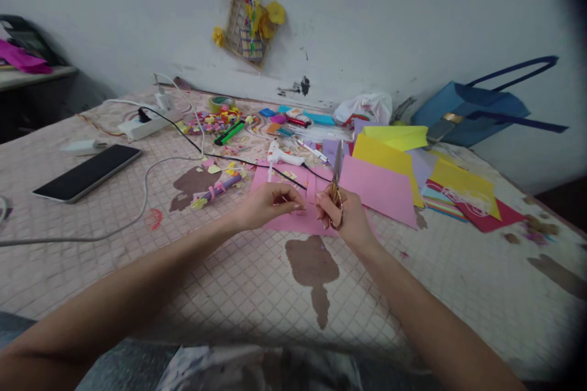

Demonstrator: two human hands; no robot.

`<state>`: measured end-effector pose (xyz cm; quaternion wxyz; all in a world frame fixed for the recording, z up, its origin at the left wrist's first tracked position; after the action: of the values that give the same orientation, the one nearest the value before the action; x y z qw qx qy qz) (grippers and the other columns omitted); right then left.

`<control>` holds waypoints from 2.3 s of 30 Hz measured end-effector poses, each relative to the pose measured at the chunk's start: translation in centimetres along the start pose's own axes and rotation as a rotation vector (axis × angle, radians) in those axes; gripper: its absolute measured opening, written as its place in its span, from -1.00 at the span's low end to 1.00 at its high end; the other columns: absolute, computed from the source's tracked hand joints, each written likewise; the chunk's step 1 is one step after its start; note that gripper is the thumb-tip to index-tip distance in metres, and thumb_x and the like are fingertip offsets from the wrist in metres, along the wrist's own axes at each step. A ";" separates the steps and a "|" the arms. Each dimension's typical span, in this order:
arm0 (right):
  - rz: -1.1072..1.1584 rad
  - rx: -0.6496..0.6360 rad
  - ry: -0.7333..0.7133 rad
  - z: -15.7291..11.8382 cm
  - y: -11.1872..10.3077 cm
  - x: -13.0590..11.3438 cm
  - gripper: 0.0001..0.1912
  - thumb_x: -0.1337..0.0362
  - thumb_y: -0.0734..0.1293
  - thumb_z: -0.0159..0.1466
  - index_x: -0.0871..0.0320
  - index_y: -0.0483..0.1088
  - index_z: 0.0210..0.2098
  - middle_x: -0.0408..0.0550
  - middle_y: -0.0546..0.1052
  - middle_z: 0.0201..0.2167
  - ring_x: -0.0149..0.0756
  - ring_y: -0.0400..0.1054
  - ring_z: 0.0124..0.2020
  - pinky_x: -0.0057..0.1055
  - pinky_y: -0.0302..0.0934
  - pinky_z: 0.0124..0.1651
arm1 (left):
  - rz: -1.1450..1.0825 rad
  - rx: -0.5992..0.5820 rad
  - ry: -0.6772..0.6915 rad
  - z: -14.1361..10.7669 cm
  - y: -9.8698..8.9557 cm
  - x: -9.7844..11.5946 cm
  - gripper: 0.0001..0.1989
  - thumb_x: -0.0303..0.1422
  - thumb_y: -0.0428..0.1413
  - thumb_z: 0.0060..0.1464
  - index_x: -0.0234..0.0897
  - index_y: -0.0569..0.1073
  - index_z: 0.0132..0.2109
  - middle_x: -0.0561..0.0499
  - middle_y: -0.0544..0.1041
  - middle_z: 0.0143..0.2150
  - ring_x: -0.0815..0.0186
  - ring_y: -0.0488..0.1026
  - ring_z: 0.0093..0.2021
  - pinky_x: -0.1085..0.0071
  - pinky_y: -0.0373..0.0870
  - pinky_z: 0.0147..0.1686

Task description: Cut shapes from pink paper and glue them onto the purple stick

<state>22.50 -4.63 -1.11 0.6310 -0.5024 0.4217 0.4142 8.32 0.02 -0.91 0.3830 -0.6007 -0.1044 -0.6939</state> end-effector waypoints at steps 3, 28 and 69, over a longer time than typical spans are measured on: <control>-0.101 0.064 0.004 0.8 -1.3 0.7 -0.77 0.18 0.30 0.13 0.22 0.38 -0.31 -0.18 0.41 -0.60 -0.54 0.11 -0.76 -0.55 0.06 -0.70 | 0.075 0.059 -0.017 -0.1 -0.6 0.1 -0.84 -0.39 -0.01 0.13 -0.35 0.44 -0.24 -0.07 0.49 -0.28 0.35 0.44 -0.26 0.46 0.36 -0.28; -0.693 -0.158 -0.138 0.9 1.4 1.6 -0.92 0.33 0.24 0.12 0.18 0.33 -0.48 -0.15 0.40 -0.58 -0.40 0.19 -0.55 -0.49 -0.05 -0.49 | 0.484 0.134 -0.075 -0.2 -0.5 -0.5 -0.85 -0.43 0.03 0.06 -0.33 0.48 -0.26 -0.03 0.52 -0.32 0.36 0.40 -0.36 0.48 0.27 -0.40; 0.144 -0.122 0.087 -0.6 2.5 0.5 -0.66 -0.01 0.26 0.16 0.15 0.21 -0.44 -0.27 0.28 -0.65 -0.53 0.12 -0.73 -0.55 -0.05 -0.68 | -0.345 0.158 -0.326 -0.4 0.2 -2.2 -0.81 -0.30 0.16 -0.04 -0.37 0.39 -0.40 0.01 0.47 -0.46 0.44 0.37 -0.47 0.48 0.27 -0.45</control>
<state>20.24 -4.77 -2.39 0.5488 -0.5259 0.4578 0.4611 8.12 0.50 -3.09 0.2828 -0.6461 -0.3196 -0.6328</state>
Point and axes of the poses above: each hand's wrist, its own z-axis towards the middle knuckle, its own y-axis out of the palm, x = y × z, the point moved 6 cm from there along z, towards the middle knuckle
